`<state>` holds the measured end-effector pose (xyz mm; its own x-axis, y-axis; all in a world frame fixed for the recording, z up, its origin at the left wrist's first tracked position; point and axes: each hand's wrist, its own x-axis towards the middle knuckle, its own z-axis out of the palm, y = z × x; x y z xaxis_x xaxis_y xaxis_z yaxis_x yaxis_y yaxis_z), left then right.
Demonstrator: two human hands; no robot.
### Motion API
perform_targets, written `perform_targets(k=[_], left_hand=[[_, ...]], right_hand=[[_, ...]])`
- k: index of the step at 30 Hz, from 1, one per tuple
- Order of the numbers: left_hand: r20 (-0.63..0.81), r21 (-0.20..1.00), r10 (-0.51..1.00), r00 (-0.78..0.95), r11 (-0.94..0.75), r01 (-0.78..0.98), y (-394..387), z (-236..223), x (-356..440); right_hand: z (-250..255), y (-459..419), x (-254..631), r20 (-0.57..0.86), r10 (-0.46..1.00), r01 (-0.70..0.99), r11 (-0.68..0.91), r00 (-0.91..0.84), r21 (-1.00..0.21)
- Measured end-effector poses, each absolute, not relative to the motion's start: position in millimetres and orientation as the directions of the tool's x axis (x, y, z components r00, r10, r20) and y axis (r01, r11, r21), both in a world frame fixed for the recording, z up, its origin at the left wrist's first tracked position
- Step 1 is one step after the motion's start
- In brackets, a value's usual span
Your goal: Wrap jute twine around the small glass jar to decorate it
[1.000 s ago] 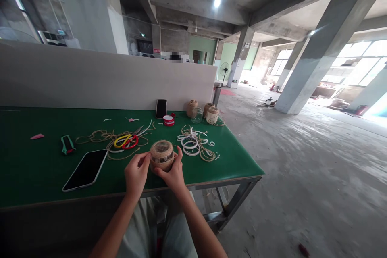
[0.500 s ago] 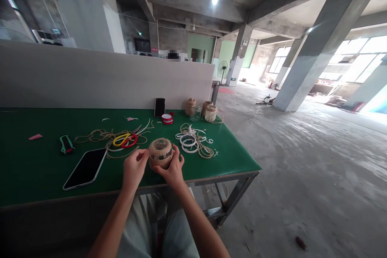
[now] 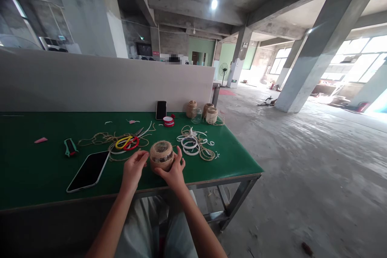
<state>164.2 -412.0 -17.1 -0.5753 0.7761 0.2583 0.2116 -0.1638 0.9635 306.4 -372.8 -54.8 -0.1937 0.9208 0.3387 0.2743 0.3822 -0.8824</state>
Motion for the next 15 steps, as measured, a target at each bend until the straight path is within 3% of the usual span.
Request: perform_targets(k=[8,15], left_hand=[[0.354,0.897,0.797,-0.49,-0.14,0.419,-414,-6,162],[0.26,0.893,0.894,-0.364,-0.08,0.443,-410,11,147]], right_hand=[[-58,-371,307,0.359,0.913,0.277,0.402,-0.193,-0.873],[-53,-371,308,0.428,0.869,0.271,0.487,-0.248,-0.83]])
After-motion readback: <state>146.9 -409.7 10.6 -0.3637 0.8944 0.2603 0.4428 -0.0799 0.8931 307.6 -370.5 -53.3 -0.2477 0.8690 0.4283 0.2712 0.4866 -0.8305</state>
